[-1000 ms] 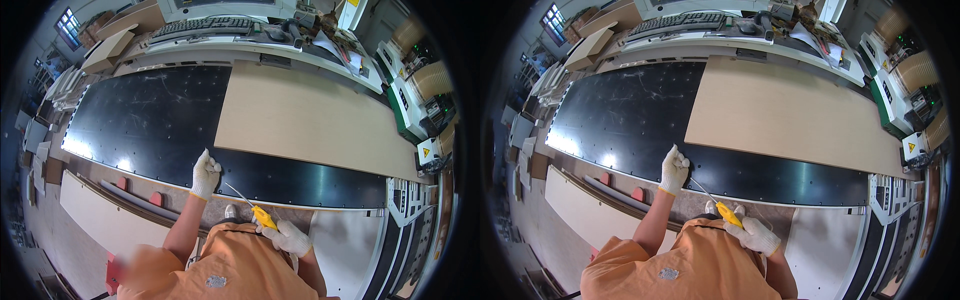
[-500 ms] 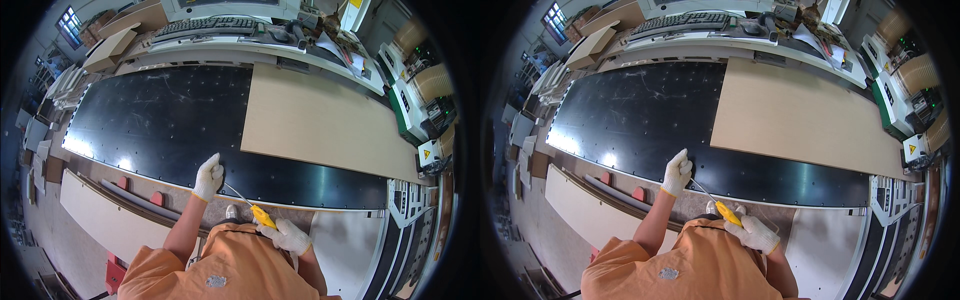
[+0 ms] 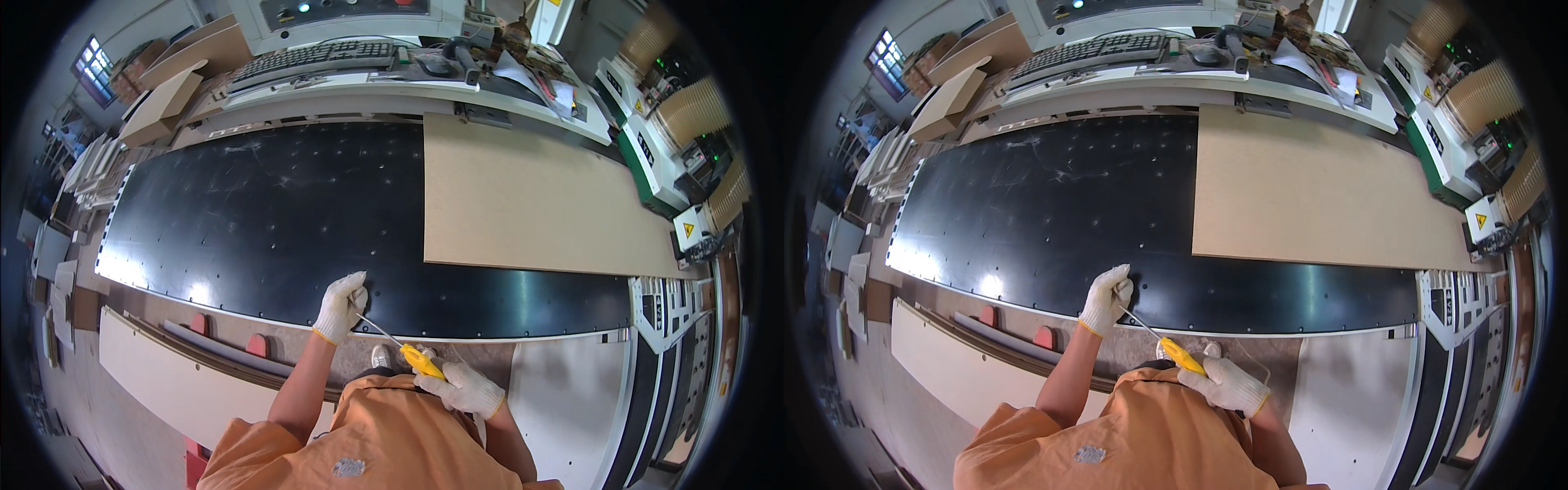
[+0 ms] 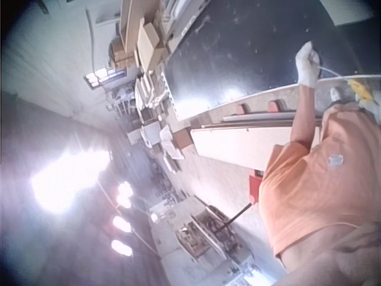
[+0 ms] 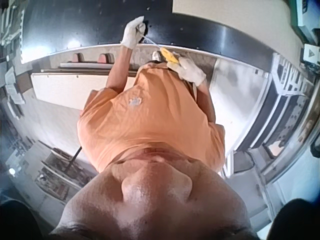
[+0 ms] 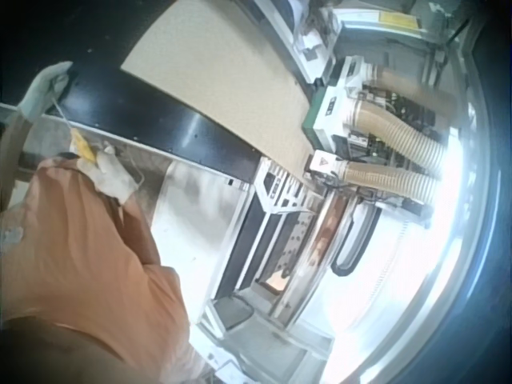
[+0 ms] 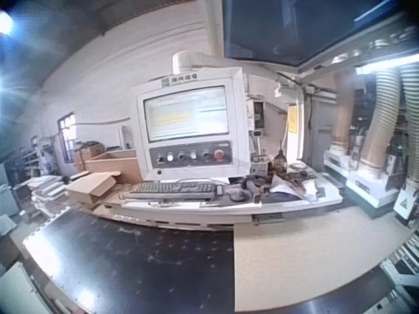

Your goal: The person repeatedly picks up large wood panels from a stack, places them on a CNC machine bed, and uses a yellow pry bar to lift and remove them. The person stacks the removed panels on the floor and repeats the cycle with new panels.

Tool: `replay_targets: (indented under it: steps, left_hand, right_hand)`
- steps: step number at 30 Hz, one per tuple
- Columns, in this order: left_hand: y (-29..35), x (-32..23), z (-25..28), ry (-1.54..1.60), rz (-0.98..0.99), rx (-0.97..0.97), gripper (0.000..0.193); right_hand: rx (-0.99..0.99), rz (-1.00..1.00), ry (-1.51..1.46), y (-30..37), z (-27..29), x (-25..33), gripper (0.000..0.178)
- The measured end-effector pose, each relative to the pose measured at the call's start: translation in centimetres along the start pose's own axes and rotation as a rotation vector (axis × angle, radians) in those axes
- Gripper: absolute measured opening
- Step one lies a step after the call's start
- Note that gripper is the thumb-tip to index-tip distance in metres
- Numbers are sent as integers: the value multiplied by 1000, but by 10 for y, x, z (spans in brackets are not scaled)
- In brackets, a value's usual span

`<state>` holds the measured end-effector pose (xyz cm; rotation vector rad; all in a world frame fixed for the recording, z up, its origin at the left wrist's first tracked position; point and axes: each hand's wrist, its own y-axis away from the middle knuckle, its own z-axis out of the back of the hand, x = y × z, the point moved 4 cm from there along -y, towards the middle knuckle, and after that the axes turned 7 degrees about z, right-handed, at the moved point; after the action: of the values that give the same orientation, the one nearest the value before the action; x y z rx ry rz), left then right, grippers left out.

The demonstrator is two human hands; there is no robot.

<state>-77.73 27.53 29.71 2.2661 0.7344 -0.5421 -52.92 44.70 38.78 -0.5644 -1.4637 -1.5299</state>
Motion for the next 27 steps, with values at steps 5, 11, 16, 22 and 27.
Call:
replay_targets:
  steps: [5,11,16,22,27]
  left_hand:
    - [-5,5,-5,-6,43,-5,28]
    - [-25,25,-31,-215,84,52,29]
    - [-25,46,-59,-278,5,3,34]
    - [-50,48,-68,-244,-76,-136,40]
    - [-74,37,-84,-366,-299,-288,43]
  right_hand:
    - [-50,-5,5,-1,-5,4,44]
    - [-86,-9,114,10,4,-8,52]
    - [-39,37,-165,28,34,-15,51]
    - [-79,62,-120,34,86,-30,60]
    - [-261,99,-322,54,142,-59,52]
